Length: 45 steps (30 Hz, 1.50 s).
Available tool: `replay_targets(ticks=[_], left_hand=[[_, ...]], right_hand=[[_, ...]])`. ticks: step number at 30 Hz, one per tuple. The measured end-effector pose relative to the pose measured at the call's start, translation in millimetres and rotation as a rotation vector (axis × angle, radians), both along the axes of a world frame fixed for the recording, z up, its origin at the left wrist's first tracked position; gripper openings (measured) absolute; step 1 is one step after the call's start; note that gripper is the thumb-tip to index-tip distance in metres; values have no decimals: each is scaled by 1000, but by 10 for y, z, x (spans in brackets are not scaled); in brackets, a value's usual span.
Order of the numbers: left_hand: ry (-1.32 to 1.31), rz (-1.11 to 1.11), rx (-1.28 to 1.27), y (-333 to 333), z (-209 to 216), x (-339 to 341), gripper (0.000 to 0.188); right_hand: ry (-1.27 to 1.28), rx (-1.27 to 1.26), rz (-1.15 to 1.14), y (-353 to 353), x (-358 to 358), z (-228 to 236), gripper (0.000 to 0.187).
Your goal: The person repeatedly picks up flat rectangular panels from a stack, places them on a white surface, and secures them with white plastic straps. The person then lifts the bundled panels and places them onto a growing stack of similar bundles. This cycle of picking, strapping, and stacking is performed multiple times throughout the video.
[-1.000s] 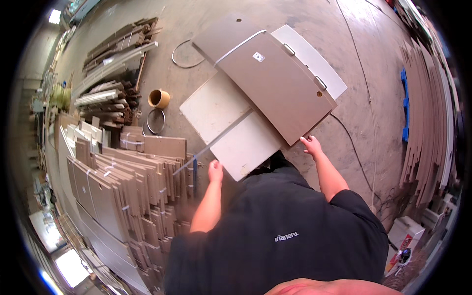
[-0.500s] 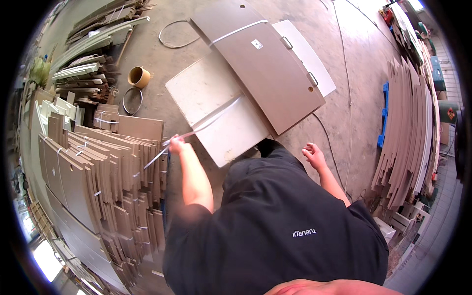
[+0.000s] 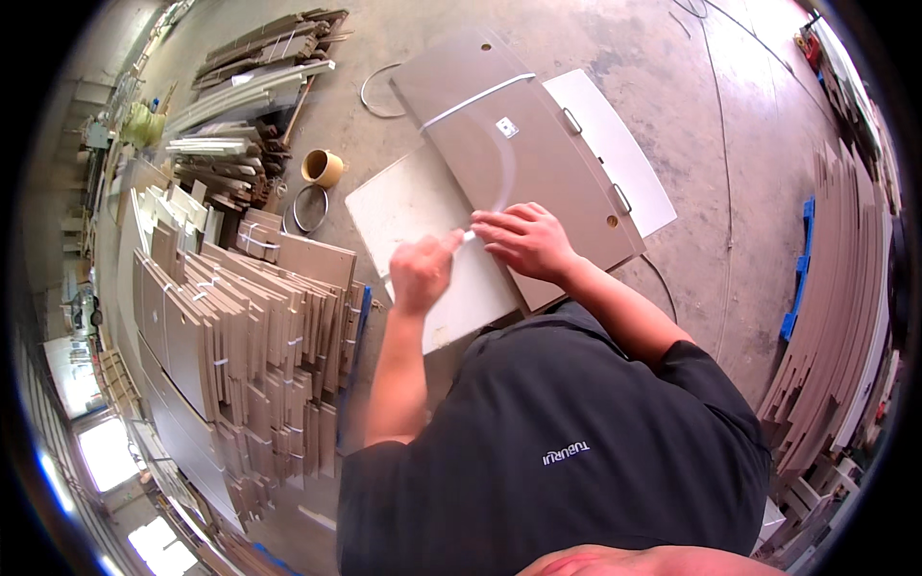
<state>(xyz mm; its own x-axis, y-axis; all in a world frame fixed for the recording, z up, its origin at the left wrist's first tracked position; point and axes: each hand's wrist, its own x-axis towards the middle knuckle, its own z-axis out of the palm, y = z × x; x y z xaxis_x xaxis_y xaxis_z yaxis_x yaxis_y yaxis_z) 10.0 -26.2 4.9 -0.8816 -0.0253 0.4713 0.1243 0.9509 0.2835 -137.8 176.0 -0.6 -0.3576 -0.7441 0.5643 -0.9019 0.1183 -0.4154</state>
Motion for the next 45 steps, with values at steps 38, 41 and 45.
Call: replay_targets(ticks=[38, 41, 45], left_hand=[[22, 895, 813, 434, -107, -317, 29], [-173, 814, 509, 541, -99, -466, 36], [-230, 740, 520, 743, -233, -593, 38]], right_hand=[[-1101, 187, -772, 1632, -3047, -3467, 36], [-983, 207, -726, 1954, -2991, -3372, 44], [-953, 213, -718, 2502, -2620, -3354, 42]])
